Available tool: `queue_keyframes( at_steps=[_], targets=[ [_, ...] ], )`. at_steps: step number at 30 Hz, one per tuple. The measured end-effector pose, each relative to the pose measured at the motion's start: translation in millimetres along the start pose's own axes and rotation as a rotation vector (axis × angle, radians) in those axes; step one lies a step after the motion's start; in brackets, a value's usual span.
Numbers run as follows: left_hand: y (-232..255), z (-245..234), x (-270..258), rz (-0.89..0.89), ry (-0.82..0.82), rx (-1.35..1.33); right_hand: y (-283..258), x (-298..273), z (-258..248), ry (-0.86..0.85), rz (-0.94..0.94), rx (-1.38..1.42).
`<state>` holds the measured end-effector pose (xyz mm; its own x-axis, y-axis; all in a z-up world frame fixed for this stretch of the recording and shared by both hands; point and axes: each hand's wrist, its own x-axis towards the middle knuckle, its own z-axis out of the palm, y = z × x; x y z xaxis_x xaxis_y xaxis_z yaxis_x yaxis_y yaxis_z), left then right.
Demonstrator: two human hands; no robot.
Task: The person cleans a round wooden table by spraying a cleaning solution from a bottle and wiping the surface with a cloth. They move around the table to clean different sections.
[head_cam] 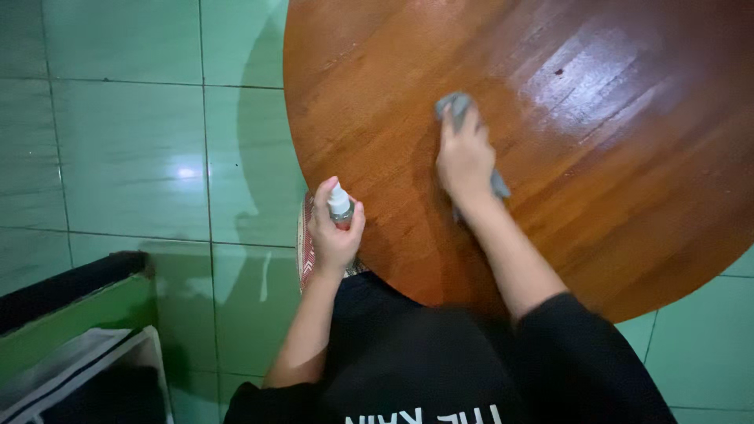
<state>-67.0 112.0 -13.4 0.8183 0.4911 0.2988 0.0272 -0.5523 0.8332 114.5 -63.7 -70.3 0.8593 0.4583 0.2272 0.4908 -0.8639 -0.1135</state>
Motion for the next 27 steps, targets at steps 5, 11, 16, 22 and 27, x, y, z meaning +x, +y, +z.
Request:
queue_keyframes(
  at_steps=[5,11,16,22,27],
  targets=[
    [-7.0,1.1,-5.1,-0.090,-0.025,-0.032,-41.0,56.6,40.2,-0.022,0.317,0.353],
    [-16.9,-0.4,1.4,-0.037,0.001,-0.061,-46.9,7.6,-1.3,-0.020,-0.207,-0.057],
    [-27.4,-15.2,-4.8,-0.101,0.019,-0.099,-66.8,69.9,16.8,-0.006,-0.066,-0.121],
    [-25.9,-26.3,6.0,0.004,0.064,-0.007,-118.2,7.1,0.3,-0.001,-0.373,-0.179],
    [-33.5,-51.0,0.7,-0.069,0.072,-0.077,-90.2,63.0,26.6,0.047,-0.162,-0.126]
  ],
)
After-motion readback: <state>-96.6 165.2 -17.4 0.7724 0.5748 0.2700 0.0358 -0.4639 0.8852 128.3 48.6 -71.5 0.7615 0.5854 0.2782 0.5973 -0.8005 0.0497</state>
